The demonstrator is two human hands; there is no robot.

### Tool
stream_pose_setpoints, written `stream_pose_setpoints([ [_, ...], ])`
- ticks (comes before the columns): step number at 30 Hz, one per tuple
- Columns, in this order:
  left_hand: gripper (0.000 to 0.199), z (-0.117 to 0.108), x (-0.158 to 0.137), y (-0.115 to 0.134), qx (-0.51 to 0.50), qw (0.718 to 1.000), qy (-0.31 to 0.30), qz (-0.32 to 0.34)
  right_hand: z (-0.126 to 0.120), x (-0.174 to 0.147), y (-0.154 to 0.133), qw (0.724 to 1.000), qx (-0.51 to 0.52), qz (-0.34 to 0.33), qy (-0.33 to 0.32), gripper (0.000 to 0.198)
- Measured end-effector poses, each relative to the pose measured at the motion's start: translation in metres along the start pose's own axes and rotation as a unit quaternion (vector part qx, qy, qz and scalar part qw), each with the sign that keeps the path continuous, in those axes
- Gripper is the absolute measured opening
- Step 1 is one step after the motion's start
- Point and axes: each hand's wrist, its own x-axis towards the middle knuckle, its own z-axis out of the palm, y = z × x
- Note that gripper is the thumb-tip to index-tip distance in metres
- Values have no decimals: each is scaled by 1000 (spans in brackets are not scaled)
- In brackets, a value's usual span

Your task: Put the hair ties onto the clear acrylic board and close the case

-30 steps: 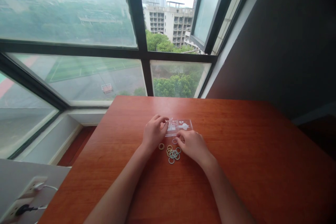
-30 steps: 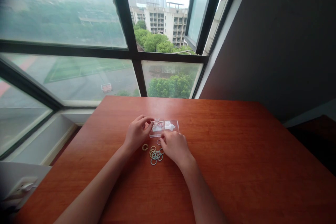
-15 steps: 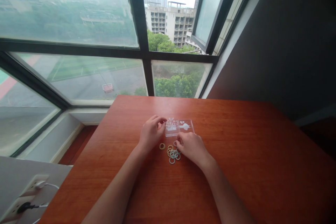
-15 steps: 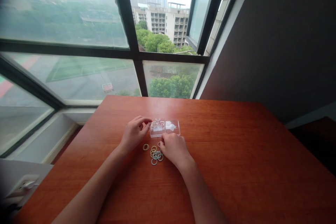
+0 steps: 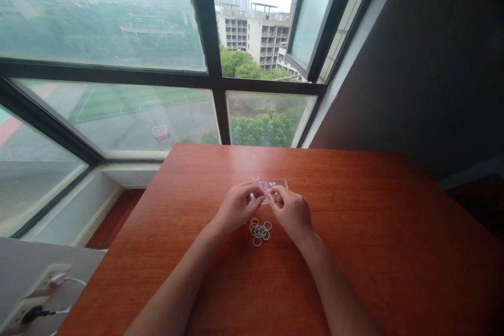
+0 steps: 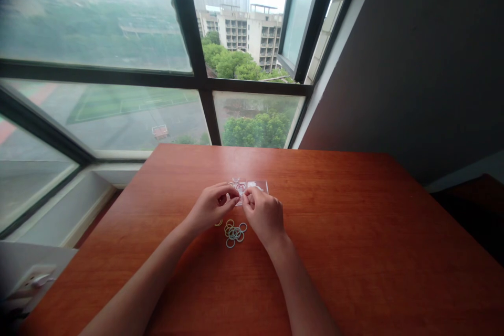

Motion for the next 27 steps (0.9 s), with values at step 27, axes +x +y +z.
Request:
stream_pose_setpoints([
  [27,12,-16,1,-19,145,985,81,-54,-9,1,-7,990,-25,-17,-136,12],
])
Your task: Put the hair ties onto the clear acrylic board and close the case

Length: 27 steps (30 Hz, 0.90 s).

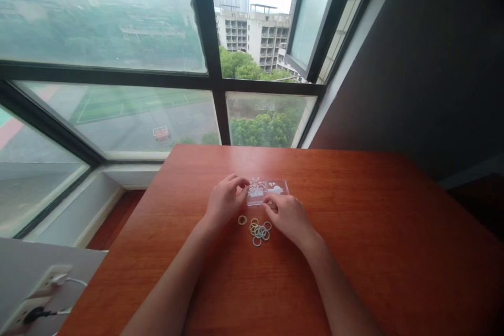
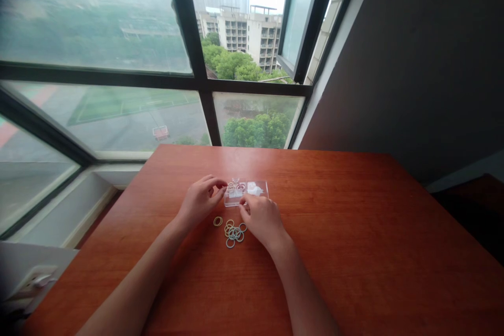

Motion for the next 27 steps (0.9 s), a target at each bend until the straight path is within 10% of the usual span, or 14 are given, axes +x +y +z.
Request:
stream_pose_setpoints([
  [13,13,-6,-1,-3,-6,999,-34,12,-6,-7,8,980,114,-72,-146,14],
  [27,12,-7,-2,-1,3,998,-61,-6,1,-6,8,984,91,-66,-141,13],
])
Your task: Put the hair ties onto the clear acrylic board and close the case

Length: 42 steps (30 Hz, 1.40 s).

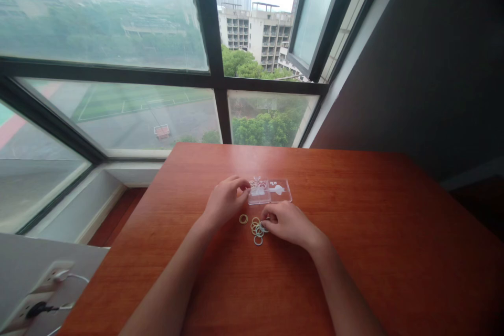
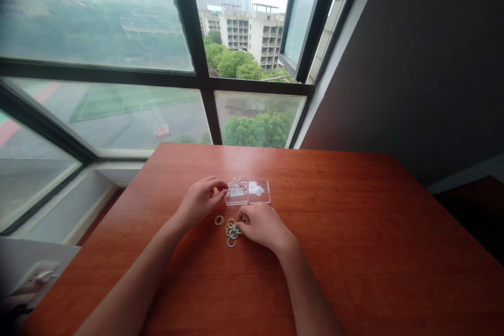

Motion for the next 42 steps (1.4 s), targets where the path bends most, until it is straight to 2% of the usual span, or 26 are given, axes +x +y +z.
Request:
stream_pose_setpoints([
  [7,12,1,-1,0,0,1000,-8,0,-4,0,1,999,-7,31,16,11],
  [12,12,1,0,-1,2,1000,-7,0,-3,-1,1,1000,13,4,-8,15],
  [17,12,0,0,-1,-4,1000,-7,2,-3,-2,2,1000,19,-3,-2,17],
  [25,11,-1,-1,0,-8,1000,-2,1,-1,-1,4,1000,21,-4,-9,10],
  [28,11,-2,0,2,-33,999,0,9,-1,0,4,999,44,-4,19,7],
  [30,11,-3,0,6,-66,998,-11,19,-1,2,4,996,58,-3,64,5],
  [34,15,-3,-1,16,-136,986,-80,52,-1,6,2,985,76,-18,151,7],
  [37,15,-3,-1,21,-153,980,-105,68,-1,8,1,980,86,-26,176,8],
  [42,15,-3,-2,23,-155,980,-101,70,-1,8,2,977,81,-24,194,8],
])
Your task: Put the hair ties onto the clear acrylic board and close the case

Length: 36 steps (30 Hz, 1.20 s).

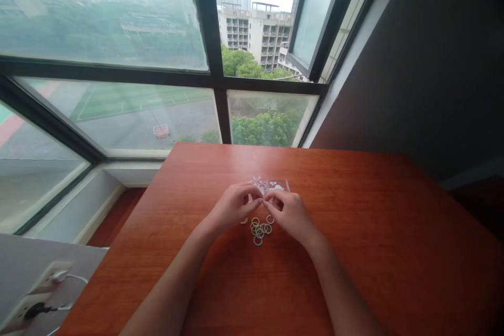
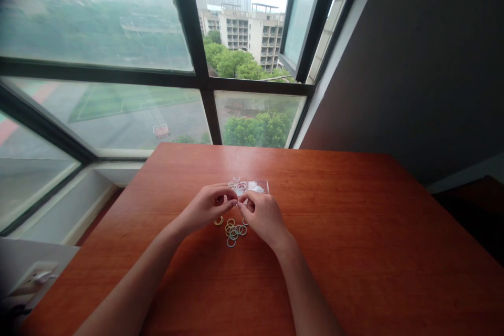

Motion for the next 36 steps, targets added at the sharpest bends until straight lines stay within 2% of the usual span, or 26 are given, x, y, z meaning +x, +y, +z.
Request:
stream_pose_setpoints([
  [4,15,-1,0,1,6,1000,2,5,0,1,0,1000,-2,9,2,10],
  [8,14,-3,0,-4,38,999,26,-15,-4,0,-1,999,-18,34,-30,13],
  [13,11,-7,-3,-16,131,987,69,-63,-11,-5,0,987,-23,47,-151,13],
  [16,14,-8,-4,-19,159,980,88,-82,-13,-8,0,979,-39,46,-195,15],
  [25,13,-8,-4,-18,155,980,99,-82,-9,-8,-4,970,-83,48,-222,12],
  [28,13,-7,-3,-16,131,984,100,-70,-9,-6,-3,978,-63,46,-196,10],
  [33,17,-2,-1,-7,38,997,60,-40,-10,0,2,998,-23,46,-42,10],
  [36,20,4,0,-1,-2,999,23,-22,-10,1,3,999,-3,43,1,12],
])
